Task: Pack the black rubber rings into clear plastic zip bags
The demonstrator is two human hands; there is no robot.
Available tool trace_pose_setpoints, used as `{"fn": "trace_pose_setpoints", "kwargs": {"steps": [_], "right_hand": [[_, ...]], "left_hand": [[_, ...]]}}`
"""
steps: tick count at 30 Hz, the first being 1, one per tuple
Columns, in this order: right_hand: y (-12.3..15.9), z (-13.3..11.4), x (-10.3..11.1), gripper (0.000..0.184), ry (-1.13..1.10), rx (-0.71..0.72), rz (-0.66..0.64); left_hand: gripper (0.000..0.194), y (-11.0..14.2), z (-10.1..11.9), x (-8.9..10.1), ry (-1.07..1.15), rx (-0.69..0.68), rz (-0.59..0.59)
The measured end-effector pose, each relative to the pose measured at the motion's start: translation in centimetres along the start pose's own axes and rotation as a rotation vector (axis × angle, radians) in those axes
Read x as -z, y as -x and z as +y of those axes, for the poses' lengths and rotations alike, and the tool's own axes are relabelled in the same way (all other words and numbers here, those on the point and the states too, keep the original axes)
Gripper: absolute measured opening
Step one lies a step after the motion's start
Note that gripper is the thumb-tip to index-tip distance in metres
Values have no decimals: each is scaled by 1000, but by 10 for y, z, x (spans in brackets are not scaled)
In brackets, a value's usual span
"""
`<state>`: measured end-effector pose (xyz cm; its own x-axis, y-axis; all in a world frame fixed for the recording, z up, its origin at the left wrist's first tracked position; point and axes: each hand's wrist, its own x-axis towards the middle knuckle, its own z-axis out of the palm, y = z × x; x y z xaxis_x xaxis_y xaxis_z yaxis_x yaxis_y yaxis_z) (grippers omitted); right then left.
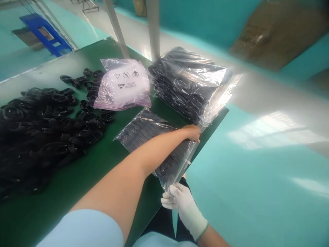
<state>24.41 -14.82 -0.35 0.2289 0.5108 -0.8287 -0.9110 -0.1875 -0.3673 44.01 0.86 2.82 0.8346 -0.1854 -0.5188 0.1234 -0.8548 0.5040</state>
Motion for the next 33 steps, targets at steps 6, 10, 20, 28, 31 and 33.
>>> {"fn": "trace_pose_setpoints", "kwargs": {"steps": [6, 10, 20, 28, 31, 33], "right_hand": [[14, 15, -16, 33, 24, 6, 13], [23, 27, -17, 26, 120, -17, 2], [-3, -122, 51, 24, 270, 574, 442], [-36, -173, 38, 38, 276, 265, 276], [-43, -171, 37, 34, 290, 278, 247], [-47, -168, 36, 32, 301, 297, 228]], "left_hand": [[19, -4, -1, -2, 15, 1, -10], [19, -9, -5, 1, 37, -16, -33], [16, -12, -13, 9, 81, -90, -83], [19, -6, -15, 7, 130, -51, -31], [19, -7, -16, 6, 139, -45, -22], [18, -8, -16, 5, 137, -29, -16]]}}
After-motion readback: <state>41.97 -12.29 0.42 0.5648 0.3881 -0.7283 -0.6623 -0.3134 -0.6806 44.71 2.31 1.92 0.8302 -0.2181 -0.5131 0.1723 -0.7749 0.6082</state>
